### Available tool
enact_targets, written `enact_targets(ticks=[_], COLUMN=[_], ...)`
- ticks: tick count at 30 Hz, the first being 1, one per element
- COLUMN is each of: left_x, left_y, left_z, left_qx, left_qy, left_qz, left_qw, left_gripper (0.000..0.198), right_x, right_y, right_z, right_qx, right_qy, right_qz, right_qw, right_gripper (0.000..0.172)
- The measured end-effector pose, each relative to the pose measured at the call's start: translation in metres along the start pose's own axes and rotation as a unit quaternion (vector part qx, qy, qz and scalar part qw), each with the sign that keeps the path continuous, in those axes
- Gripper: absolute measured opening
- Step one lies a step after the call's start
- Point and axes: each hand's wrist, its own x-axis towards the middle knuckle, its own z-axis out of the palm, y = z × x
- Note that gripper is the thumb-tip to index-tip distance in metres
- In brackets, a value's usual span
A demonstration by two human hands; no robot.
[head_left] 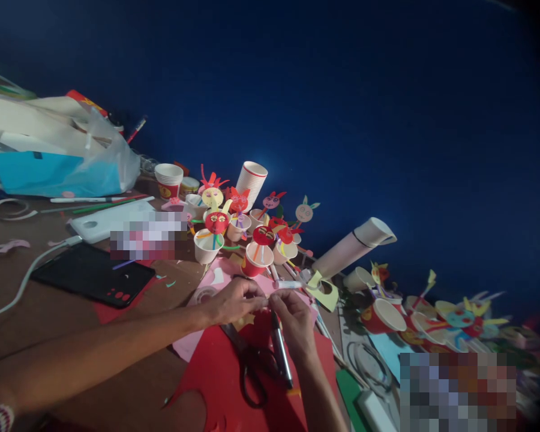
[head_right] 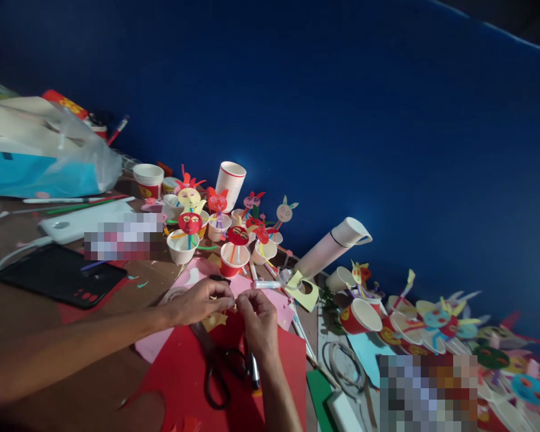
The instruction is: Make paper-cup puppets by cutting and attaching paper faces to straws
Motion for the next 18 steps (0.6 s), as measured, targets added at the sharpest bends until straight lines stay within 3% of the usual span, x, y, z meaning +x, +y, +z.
enact_targets(ticks=[7,18], left_x=[-0.002,0.004], left_y=[0.004,-0.014], left_z=[-0.002,-0.003], left_qx=[-0.033,-0.101], left_qy=[-0.021,0.002], left_qz=[-0.001,-0.102], left_qw=[0.999,0.990], left_gripper=[0.028,0.031], right_x=[0.006,0.031], right_y=[-0.010,0.014], right_z=[-0.008,-0.063], right_qx=[0.006,0.063], right_qy=[0.073,0.209], right_qz=[-0.055,-0.061], right_qw=[0.996,0.974], right_gripper=[0.017,0.024])
